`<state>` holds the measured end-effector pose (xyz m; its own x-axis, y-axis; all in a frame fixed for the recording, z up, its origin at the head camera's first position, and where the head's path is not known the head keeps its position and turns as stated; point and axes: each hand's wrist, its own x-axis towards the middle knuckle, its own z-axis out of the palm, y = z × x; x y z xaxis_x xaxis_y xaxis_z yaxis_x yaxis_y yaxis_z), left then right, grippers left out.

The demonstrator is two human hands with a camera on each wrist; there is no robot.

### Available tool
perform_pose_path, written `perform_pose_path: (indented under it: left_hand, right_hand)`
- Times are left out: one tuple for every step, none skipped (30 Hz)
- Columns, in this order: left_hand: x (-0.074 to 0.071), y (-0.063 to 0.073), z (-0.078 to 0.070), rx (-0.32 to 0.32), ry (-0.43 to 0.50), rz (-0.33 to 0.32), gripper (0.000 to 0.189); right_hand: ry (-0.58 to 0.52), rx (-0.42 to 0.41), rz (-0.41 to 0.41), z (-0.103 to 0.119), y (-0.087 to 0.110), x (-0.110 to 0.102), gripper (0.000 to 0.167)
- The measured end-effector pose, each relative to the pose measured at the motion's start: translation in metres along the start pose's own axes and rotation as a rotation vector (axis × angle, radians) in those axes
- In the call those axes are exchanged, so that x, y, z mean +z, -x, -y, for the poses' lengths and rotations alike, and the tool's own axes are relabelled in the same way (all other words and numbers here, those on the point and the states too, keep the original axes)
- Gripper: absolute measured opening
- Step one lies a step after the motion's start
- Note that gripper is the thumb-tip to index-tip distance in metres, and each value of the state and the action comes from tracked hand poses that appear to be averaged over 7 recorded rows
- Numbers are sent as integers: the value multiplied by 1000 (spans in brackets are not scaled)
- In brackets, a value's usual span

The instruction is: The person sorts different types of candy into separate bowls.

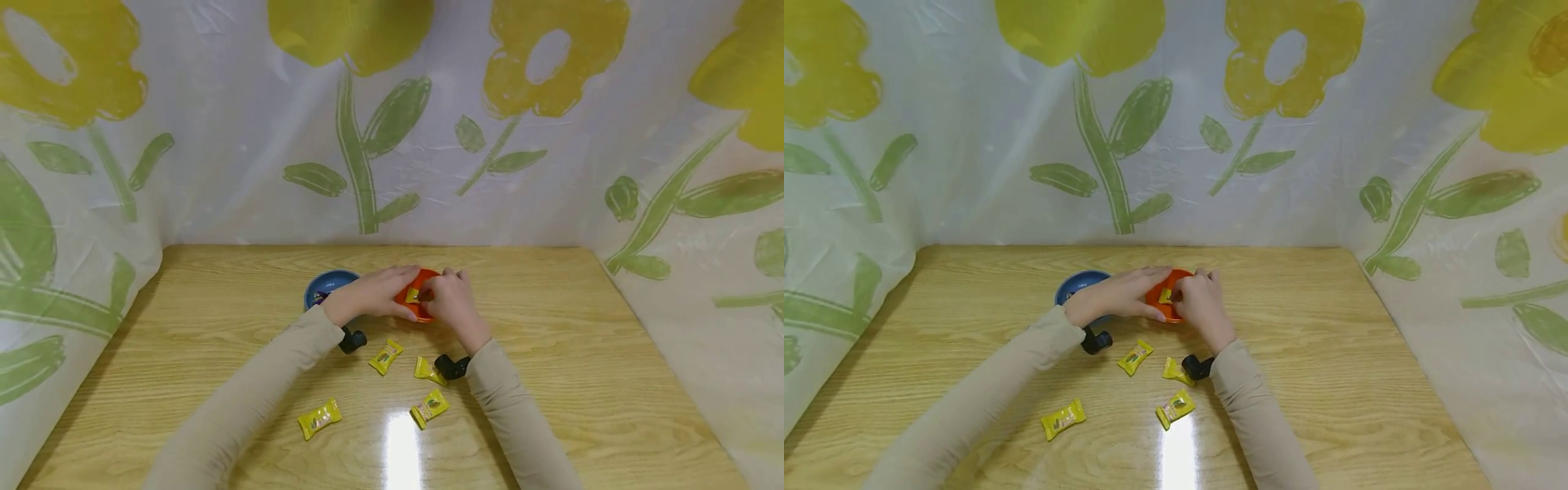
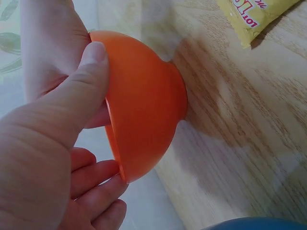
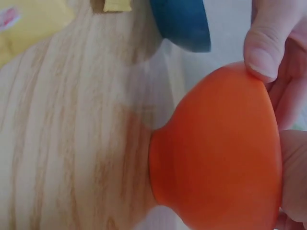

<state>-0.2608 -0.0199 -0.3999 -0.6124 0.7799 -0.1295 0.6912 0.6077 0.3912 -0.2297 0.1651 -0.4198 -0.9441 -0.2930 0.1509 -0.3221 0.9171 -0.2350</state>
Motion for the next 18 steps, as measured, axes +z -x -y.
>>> perform_pose_path:
  left_hand:
    - [-1, 0, 1, 4, 2, 1, 96]
    - [-1, 0, 1, 8, -2, 2, 96]
    - [-2, 0, 2, 13, -1, 2, 96]
    - [-3, 0, 3, 15, 1, 3, 96]
    - [-3, -1, 3, 17, 0, 3, 96]
    - [-4, -1, 4, 20, 2, 3, 96]
    - [-4, -1, 4, 20, 3, 4, 97]
    - [-5, -2, 5, 20, 7, 6, 97]
    - [-5, -2, 5, 21, 13, 8, 96]
    - [-5, -2, 6, 23, 20, 10, 96]
    - [-6, -2, 6, 23, 25, 14, 96]
    - [-6, -2, 7, 24, 32, 19, 96]
    - [-7, -2, 7, 27, 38, 21, 96]
    - [-8, -1, 8, 29, 41, 22, 96]
    - [-9, -1, 8, 30, 45, 25, 97]
    - [-8, -1, 8, 32, 45, 23, 97]
    - [-8, -1, 7, 32, 41, 22, 97]
    - [-8, -1, 7, 33, 40, 20, 96]
  right_hand:
    - [-2, 2, 4, 1, 0, 0, 7]
    - [-4, 5, 5, 1, -1, 0, 7]
    - [-5, 7, 5, 2, -2, 0, 7]
    - [-5, 9, 6, 2, -2, 0, 7]
    - [-8, 10, 7, 2, -2, 0, 7]
    - [-8, 8, 8, 2, -3, -1, 7]
    - [-9, 6, 7, 2, -3, -1, 7]
    - [-11, 1, 5, 2, -3, -2, 6]
    - [-16, -3, 6, 2, -3, -3, 6]
    - [-21, -10, 5, 2, -2, -5, 6]
    - [-34, -16, 0, 3, -1, -7, 6]
    - [-51, -22, -1, 3, 0, -10, 7]
    - [-70, -27, -4, 4, 1, -13, 8]
    - [-97, -32, -6, 5, 2, -17, 9]
    - [-131, -34, -7, 6, 3, -22, 11]
    - [-169, -39, -11, 7, 5, -26, 12]
    - [-213, -43, -13, 9, 8, -31, 13]
    - [-249, -50, -13, 10, 10, -36, 13]
